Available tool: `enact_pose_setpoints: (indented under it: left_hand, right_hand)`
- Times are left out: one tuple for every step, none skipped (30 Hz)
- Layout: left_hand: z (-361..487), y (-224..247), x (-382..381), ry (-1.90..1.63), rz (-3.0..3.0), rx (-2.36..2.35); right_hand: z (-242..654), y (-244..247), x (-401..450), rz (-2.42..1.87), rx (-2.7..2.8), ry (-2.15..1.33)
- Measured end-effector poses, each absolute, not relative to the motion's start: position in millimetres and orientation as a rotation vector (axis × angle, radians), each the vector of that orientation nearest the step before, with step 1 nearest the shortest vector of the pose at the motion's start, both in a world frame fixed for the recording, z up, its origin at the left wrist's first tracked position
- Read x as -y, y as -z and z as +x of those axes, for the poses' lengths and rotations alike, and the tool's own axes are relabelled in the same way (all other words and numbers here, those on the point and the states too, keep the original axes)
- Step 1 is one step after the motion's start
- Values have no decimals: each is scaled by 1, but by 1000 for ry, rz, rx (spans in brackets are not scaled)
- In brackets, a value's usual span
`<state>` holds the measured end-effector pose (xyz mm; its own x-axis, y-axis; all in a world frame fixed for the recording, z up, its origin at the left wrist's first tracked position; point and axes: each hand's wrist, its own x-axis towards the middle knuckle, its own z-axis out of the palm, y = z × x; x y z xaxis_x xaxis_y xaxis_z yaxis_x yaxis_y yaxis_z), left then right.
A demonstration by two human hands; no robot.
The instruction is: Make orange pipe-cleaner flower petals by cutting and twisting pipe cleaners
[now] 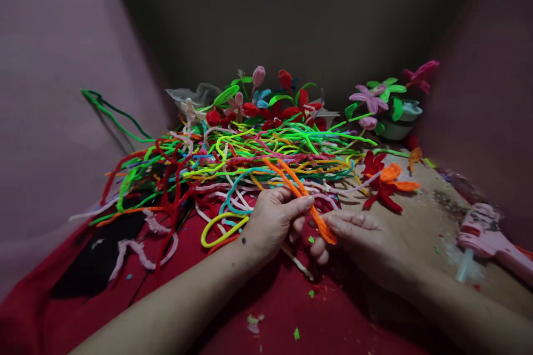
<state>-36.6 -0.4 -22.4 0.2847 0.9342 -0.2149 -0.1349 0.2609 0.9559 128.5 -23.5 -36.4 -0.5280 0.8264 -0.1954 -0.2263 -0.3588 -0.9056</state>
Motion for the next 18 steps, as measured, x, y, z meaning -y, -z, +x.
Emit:
enact_pose_setpoints:
  left_hand:
    - [-37, 22, 1, -902, 1033, -993]
    - [-36, 23, 2, -888, 1041, -985]
    - [-36, 23, 3, -880, 1046, -979]
    - [-35, 24, 3, -876, 1049, -976]
    - [-34, 25, 4, -879, 1052, -976]
    - [-33, 25, 5, -883, 1055, -979]
    - [-32, 25, 5, -885, 1057, -983]
    - [-31, 25, 6, -886, 1057, -988]
    - [-30, 25, 7, -889, 1056, -993]
    - [-29, 25, 7, -891, 1055, -995]
    - [-28, 25, 8, -894, 1054, -992]
    - [-27, 25, 8, -898, 1055, -984]
    - [-27, 24, 8, -904, 1053, -975]
    - [-27, 24, 8, -909, 1052, -963]
    - [-27, 25, 8, -911, 1050, -952]
    - [-27, 25, 8, -909, 1048, -945]
    - [-27, 24, 8, -905, 1046, -945]
    - [-27, 24, 8, -899, 1047, -949]
  right_hand:
    - [128, 36, 23, -836, 1132, -1956]
    - [128, 36, 23, -821, 1108, -1966]
    - [128, 36, 22, -823, 1086, -1977]
    - [128, 36, 22, -831, 1069, -1987]
    - [128, 35, 22, -838, 1055, -1996]
    - [128, 35, 22, -845, 1043, -2003]
    - [127, 35, 22, -850, 1035, -2006]
    - [127, 34, 22, -854, 1030, -2012]
    - [127, 34, 22, -860, 1025, -2021]
    - [127, 34, 21, -867, 1020, -2027]
    - [127, 34, 21, -874, 1014, -2032]
    - [127, 34, 21, -876, 1010, -2032]
    - [127, 35, 20, -875, 1008, -2027]
    - [127, 35, 20, -873, 1008, -2020]
    - [127, 35, 20, -869, 1011, -2012]
    - [127, 35, 19, -866, 1016, -2006]
    - [127, 35, 19, -866, 1023, -2000]
    - [127, 36, 20, -875, 1029, -1993]
